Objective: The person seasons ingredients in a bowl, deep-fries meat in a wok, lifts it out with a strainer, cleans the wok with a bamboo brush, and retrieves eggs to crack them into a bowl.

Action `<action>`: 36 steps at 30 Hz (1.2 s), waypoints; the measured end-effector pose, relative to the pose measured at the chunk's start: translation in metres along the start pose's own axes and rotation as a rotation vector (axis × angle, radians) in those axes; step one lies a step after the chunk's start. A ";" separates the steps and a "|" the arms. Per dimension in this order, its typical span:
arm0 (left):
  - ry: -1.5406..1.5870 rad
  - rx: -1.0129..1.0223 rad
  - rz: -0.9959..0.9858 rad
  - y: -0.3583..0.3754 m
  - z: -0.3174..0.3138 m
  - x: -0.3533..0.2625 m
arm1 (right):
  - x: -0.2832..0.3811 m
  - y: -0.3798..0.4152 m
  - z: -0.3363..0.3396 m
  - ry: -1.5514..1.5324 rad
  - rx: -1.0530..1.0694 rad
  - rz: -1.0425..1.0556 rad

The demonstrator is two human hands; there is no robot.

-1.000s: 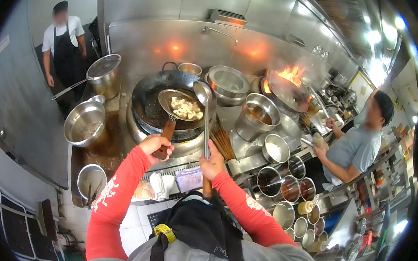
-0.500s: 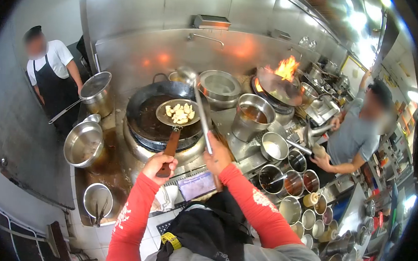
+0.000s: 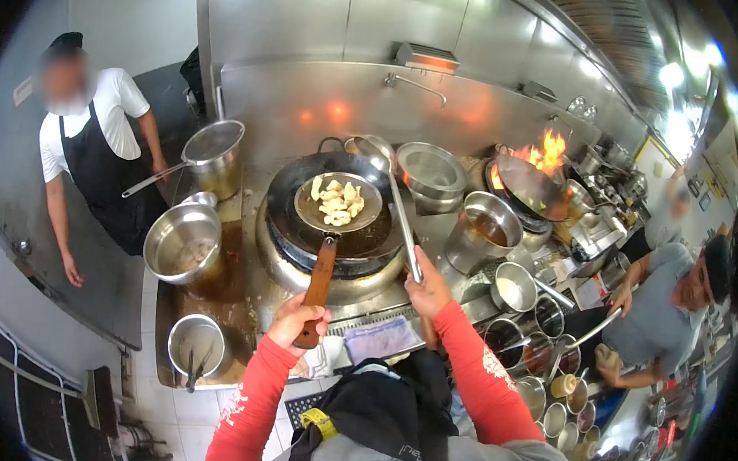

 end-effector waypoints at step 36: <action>-0.082 -0.284 -0.063 -0.017 -0.042 0.009 | 0.037 -0.031 -0.021 -2.220 0.632 -0.417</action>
Point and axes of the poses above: each hand's wrist, its own y-axis away from the middle knuckle, its own z-axis out of the back of the hand, x = y × z, the point moved 9 cm from there along -y, towards the middle knuckle, and after that the axes turned 12 degrees about x, right-handed, at the moved point
